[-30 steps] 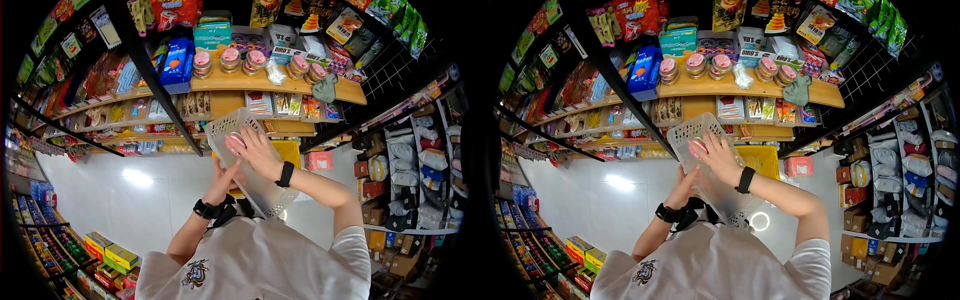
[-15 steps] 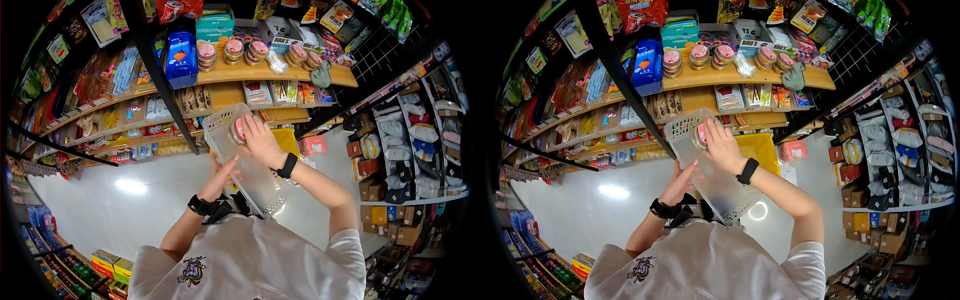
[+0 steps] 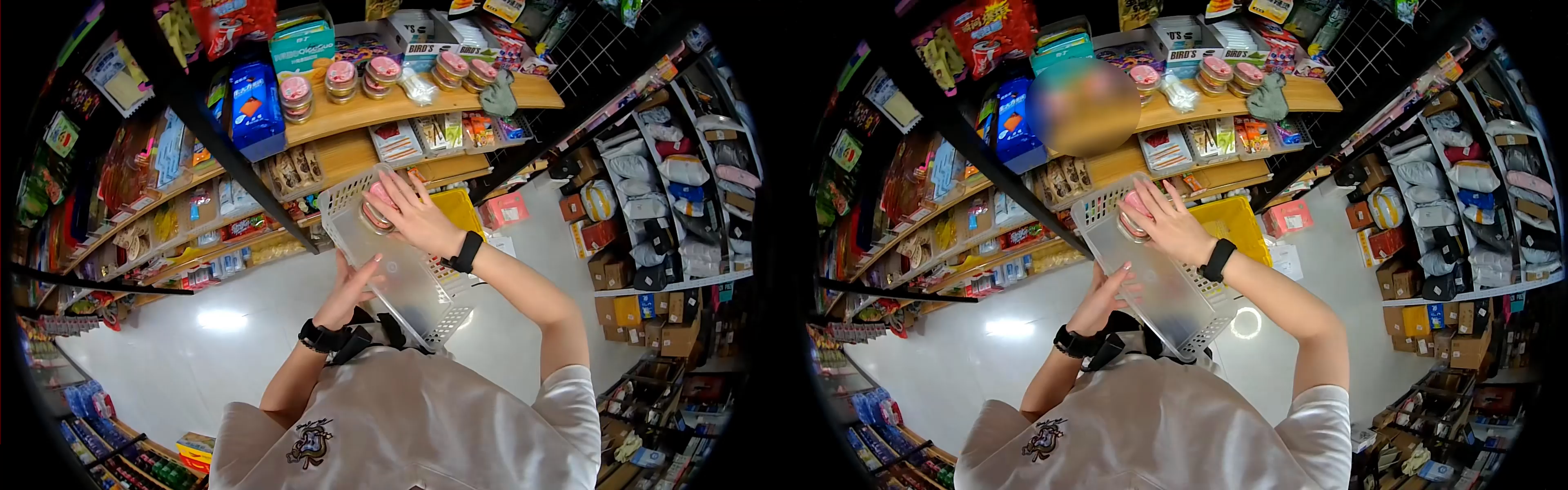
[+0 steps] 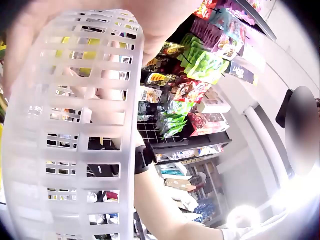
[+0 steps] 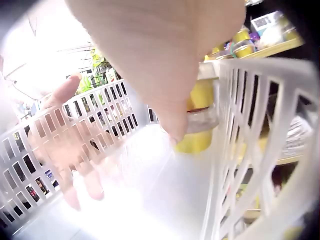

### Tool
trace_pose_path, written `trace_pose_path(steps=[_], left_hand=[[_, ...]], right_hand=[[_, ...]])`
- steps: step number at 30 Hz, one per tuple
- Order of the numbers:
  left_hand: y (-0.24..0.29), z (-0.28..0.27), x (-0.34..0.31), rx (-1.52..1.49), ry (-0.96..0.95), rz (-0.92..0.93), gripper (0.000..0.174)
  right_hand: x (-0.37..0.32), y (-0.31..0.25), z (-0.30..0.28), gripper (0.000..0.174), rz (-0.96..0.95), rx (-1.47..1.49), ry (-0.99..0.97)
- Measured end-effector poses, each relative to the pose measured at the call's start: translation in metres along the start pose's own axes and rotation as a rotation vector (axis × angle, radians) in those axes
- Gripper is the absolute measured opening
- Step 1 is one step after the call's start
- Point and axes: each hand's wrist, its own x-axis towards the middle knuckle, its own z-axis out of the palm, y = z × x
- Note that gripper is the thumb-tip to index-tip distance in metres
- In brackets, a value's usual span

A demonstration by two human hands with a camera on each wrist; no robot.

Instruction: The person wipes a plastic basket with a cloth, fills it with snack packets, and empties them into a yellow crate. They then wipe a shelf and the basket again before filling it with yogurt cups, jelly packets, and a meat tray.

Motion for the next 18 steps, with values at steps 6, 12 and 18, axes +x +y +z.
trace_pose_path(steps=[6, 12, 18], left_hand=[[0.006, 0.028, 0.018, 0.081, 0.003, 0.021, 0.067], [0.009, 0.06, 0.041, 0.01, 0.053, 0.046, 0.058], [-0.001, 0.066, 0.068, -0.257, 0.085, 0.055, 0.057]], right_hand=[[-0.002, 0.024, -0.002, 0.091, 0.058, -0.024, 0.051], [-0.012, 0.063, -0.019, 0.091, 0.011, 0.039, 0.031], [0.003, 0.142, -0.054, 0.073, 0.118, 0.222, 0.366]])
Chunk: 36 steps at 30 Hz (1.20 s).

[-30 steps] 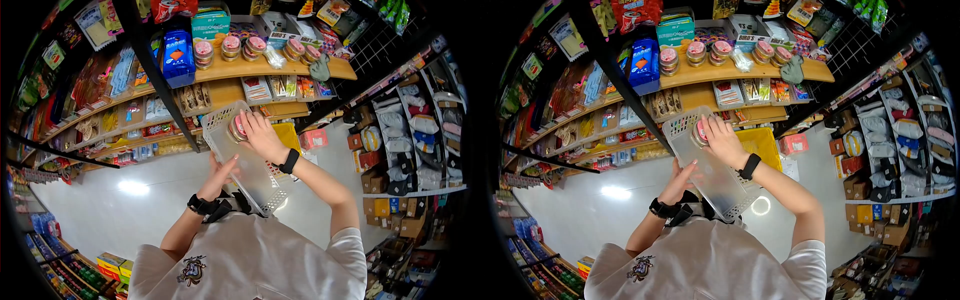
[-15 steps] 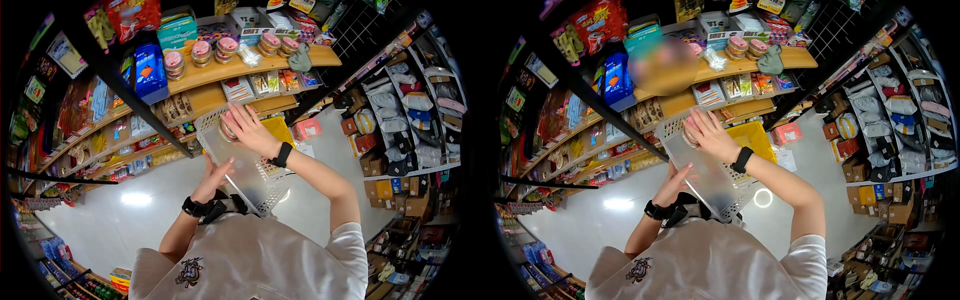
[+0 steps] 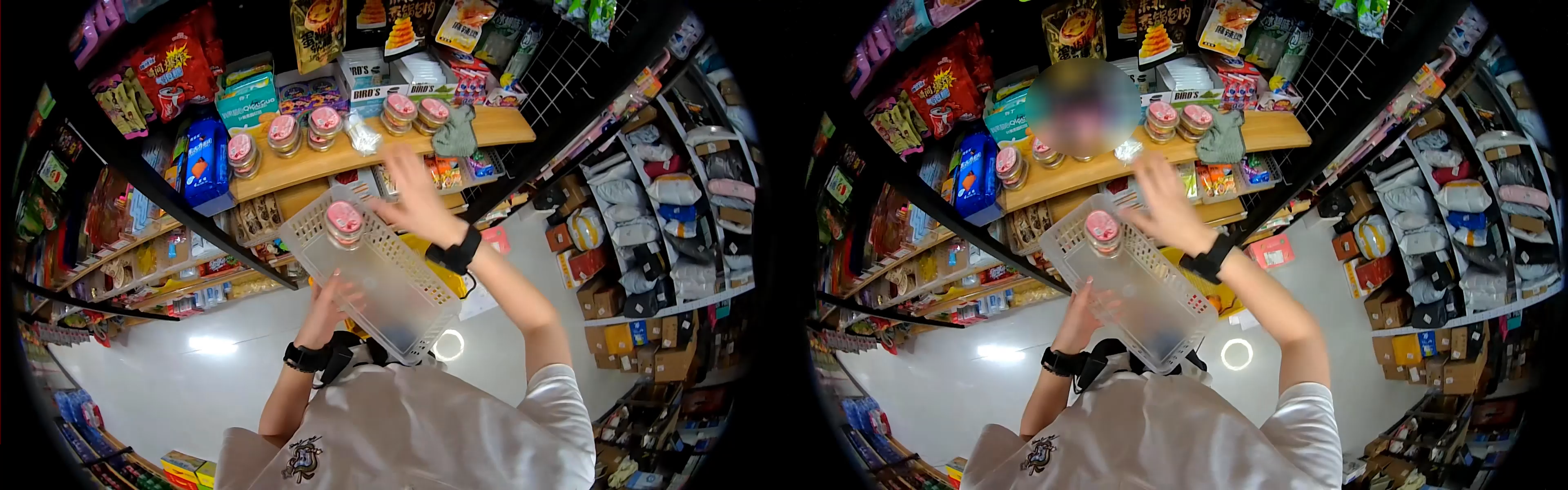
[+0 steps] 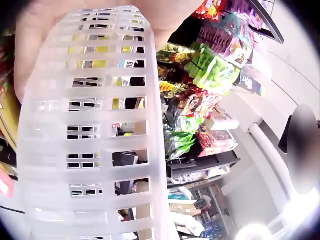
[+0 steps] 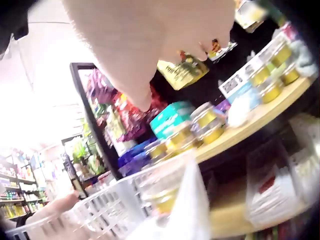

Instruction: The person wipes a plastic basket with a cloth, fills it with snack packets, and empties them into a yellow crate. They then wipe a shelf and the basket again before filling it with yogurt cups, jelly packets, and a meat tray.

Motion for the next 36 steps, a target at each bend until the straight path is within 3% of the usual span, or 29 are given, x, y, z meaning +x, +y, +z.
trace_pose_path(steps=[2, 5, 10, 13, 17, 21, 26, 27, 29, 31, 33, 36], left_hand=[[-0.004, 0.001, 0.001, 0.015, 0.052, 0.032, 0.06], [-0.01, 0.0, -0.002, 0.028, 0.134, 0.085, 0.063], [-0.022, 0.007, -0.007, -0.065, 0.244, 0.118, 0.065], [-0.029, 0.009, -0.009, -0.102, 0.287, 0.133, 0.065], [-0.037, 0.015, -0.013, -0.133, 0.362, 0.16, 0.064], [-0.048, 0.017, -0.014, -0.155, 0.386, 0.181, 0.064], [-0.056, 0.02, -0.015, -0.175, 0.384, 0.193, 0.063], [-0.056, 0.019, -0.015, -0.173, 0.382, 0.196, 0.064], [-0.054, 0.019, -0.017, -0.16, 0.387, 0.192, 0.064], [-0.054, 0.017, -0.015, -0.126, 0.39, 0.189, 0.064], [-0.051, 0.021, -0.013, -0.098, 0.387, 0.192, 0.064], [-0.051, 0.019, -0.008, -0.07, 0.339, 0.177, 0.062]], right_hand=[[0.007, 0.051, -0.003, 0.071, 0.125, -0.046, 0.158], [0.024, 0.111, -0.011, 0.081, 0.246, -0.175, 0.171], [0.052, 0.168, 0.001, 0.091, 0.46, -0.302, -0.011], [0.064, 0.191, 0.01, 0.089, 0.519, -0.198, -0.184], [0.076, 0.229, 0.03, 0.088, 0.439, -0.094, -0.164], [0.08, 0.224, 0.025, 0.083, 0.428, -0.072, -0.161], [0.071, 0.205, 0.01, 0.079, 0.529, -0.012, 0.007], [0.066, 0.213, 0.01, 0.075, 0.407, -0.019, 0.098], [0.056, 0.205, -0.006, 0.071, 0.337, -0.024, 0.169], [0.043, 0.158, -0.036, 0.067, 0.355, 0.086, 0.248], [0.02, 0.103, -0.04, 0.065, 0.416, 0.588, 0.218], [-0.025, 0.004, -0.043, 0.067, 0.287, 0.623, -0.256]])
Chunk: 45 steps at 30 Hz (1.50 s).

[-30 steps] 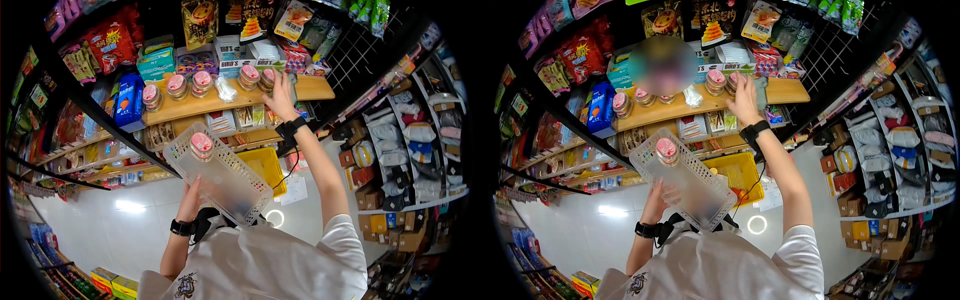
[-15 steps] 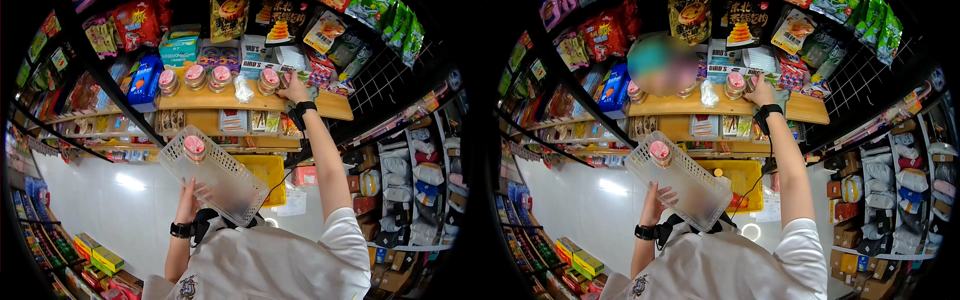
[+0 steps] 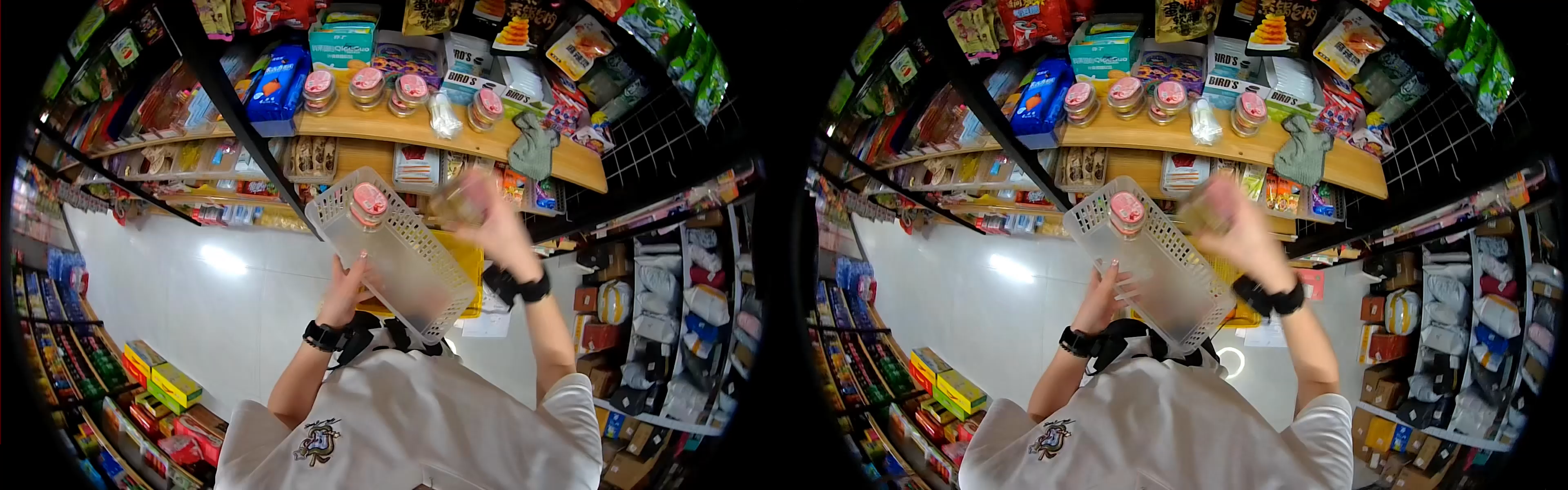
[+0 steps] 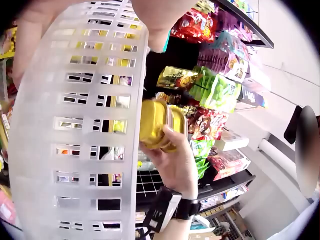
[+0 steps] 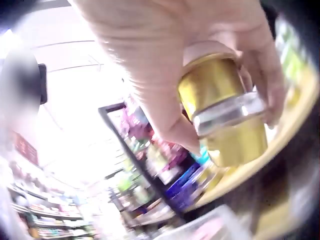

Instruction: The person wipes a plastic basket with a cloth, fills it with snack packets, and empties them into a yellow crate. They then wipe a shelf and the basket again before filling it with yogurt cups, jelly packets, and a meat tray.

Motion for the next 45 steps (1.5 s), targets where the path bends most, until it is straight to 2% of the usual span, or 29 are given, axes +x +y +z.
trace_pose_path(steps=[1, 3, 6, 10, 13, 14, 16, 17, 18, 19, 21, 24, 27, 30, 33, 36, 38, 42, 44, 45], left_hand=[[-0.001, 0.0, 0.003, 0.0, -0.026, -0.002, 0.06], [0.0, -0.001, 0.004, 0.009, -0.08, 0.008, 0.058], [0.008, -0.005, 0.0, 0.027, -0.151, 0.061, 0.06], [0.02, -0.023, -0.004, 0.063, -0.194, 0.135, 0.065], [0.031, -0.048, 0.0, -0.017, -0.229, 0.099, 0.067], [0.033, -0.057, 0.003, -0.047, -0.247, 0.093, 0.068], [0.038, -0.071, 0.006, -0.109, -0.286, 0.079, 0.068], [0.04, -0.075, 0.005, -0.077, -0.257, 0.079, 0.06], [0.047, -0.076, 0.001, -0.043, -0.23, 0.08, 0.053], [0.051, -0.078, -0.002, -0.008, -0.202, 0.08, 0.046], [0.05, -0.083, -0.001, 0.016, -0.202, 0.123, 0.047], [0.053, -0.089, -0.007, 0.041, -0.23, 0.119, 0.049], [0.059, -0.102, -0.01, 0.088, -0.278, 0.083, 0.053], [0.063, -0.114, -0.011, 0.111, -0.304, 0.036, 0.056], [0.065, -0.125, -0.006, 0.083, -0.282, 0.016, 0.057], [0.064, -0.128, -0.004, 0.055, -0.275, 0.002, 0.056], [0.069, -0.127, -0.006, 0.099, -0.331, 0.013, 0.055], [0.065, -0.124, 0.002, 0.126, -0.318, -0.02, 0.052], [0.061, -0.123, 0.008, 0.093, -0.377, 0.002, 0.051], [0.062, -0.12, 0.009, 0.128, -0.335, -0.023, 0.049]], right_hand=[[-0.013, -0.007, 0.022, 0.068, -0.026, -0.006, -0.144], [-0.026, -0.011, 0.062, 0.071, -0.084, -0.161, -0.245], [-0.031, -0.013, 0.106, 0.074, 0.022, -0.081, -0.351], [-0.019, -0.036, 0.15, 0.077, 0.025, -0.066, -0.271], [-0.008, -0.052, 0.146, 0.078, -0.198, -0.014, -0.236], [-0.008, -0.059, 0.143, 0.072, -0.225, -0.062, -0.185], [-0.017, -0.052, 0.147, 0.064, -0.004, -0.032, -0.217], [-0.019, -0.051, 0.15, 0.061, 0.105, -0.019, -0.23], [-0.015, -0.064, 0.147, 0.055, 0.378, 0.037, -0.408], [-0.014, -0.057, 0.156, 0.053, 0.448, 0.171, -0.44], [-0.009, -0.043, 0.179, 0.05, 0.58, 0.444, -0.497], [0.003, -0.061, 0.196, 0.043, 0.545, 0.567, -0.421], [0.014, -0.053, 0.217, 0.042, 0.512, 0.616, -0.361], [0.023, -0.056, 0.23, 0.04, 0.676, 0.707, -0.357], [0.022, -0.077, 0.24, 0.042, 0.798, 0.97, -0.175], [0.021, -0.08, 0.239, 0.045, 0.88, 1.17, -0.27], [0.02, -0.066, 0.245, 0.044, 0.841, 1.141, -0.214], [0.019, -0.06, 0.234, 0.041, 0.801, 1.155, -0.168], [0.021, -0.064, 0.213, 0.038, 0.793, 0.967, -0.243], [0.021, -0.064, 0.198, 0.037, 0.794, 0.87, -0.273]])
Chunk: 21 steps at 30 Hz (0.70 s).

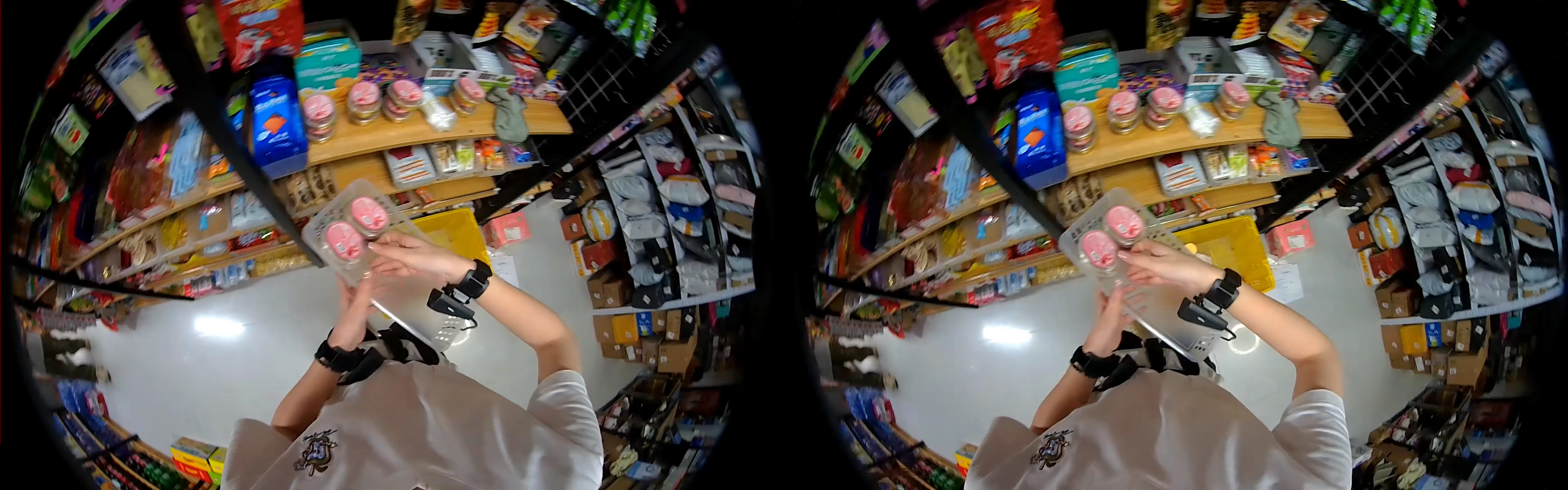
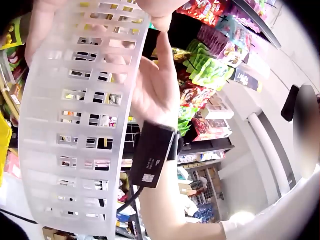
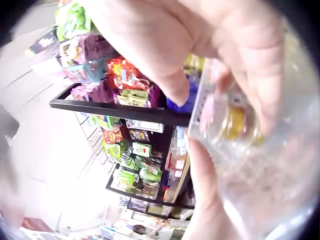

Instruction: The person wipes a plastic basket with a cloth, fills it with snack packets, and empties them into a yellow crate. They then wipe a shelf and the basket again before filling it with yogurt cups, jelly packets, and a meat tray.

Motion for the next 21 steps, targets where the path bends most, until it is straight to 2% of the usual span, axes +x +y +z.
trace_pose_path(steps=[2, 4, 6, 8, 10, 12, 15, 16, 17, 18, 20, 21], left_hand=[[0.001, 0.002, 0.005, -0.023, 0.06, -0.041, 0.049], [0.002, 0.003, 0.01, -0.078, 0.091, -0.047, 0.049], [0.0, 0.006, 0.013, -0.133, 0.119, -0.045, 0.052], [0.0, 0.013, 0.014, -0.188, 0.145, -0.036, 0.057], [0.003, 0.03, 0.012, -0.214, 0.183, -0.028, 0.054], [0.0, 0.042, 0.012, -0.241, 0.204, -0.006, 0.052], [-0.004, 0.063, 0.014, -0.251, 0.242, 0.026, 0.05], [-0.007, 0.068, 0.015, -0.256, 0.254, 0.034, 0.05], [-0.014, 0.071, 0.018, -0.203, 0.254, 0.058, 0.058], [-0.019, 0.072, 0.022, -0.207, 0.254, 0.059, 0.058], [-0.033, 0.073, 0.024, -0.221, 0.267, 0.051, 0.059], [-0.036, 0.078, 0.022, -0.226, 0.27, 0.058, 0.058]], right_hand=[[-0.013, -0.03, -0.03, 0.033, -0.113, -0.187, 0.006], [-0.022, -0.06, -0.07, 0.033, -0.238, -0.184, 0.164], [-0.004, -0.07, -0.125, 0.039, -0.589, -0.483, 0.654], [0.014, -0.091, -0.18, 0.049, -0.775, -0.727, 0.969], [0.029, -0.112, -0.211, 0.059, -1.0, -0.996, 1.137], [0.044, -0.132, -0.233, 0.067, -0.919, -1.055, 1.119], [0.073, -0.143, -0.253, 0.068, -0.904, -1.043, 1.023], [0.084, -0.144, -0.259, 0.068, -0.939, -1.147, 1.01], [0.093, -0.141, -0.266, 0.068, -0.919, -1.071, 0.997], [0.094, -0.139, -0.264, 0.067, -0.894, -0.997, 0.978], [0.095, -0.138, -0.262, 0.067, -0.91, -0.993, 1.027], [0.098, -0.137, -0.269, 0.064, -1.007, -0.987, 0.991]])
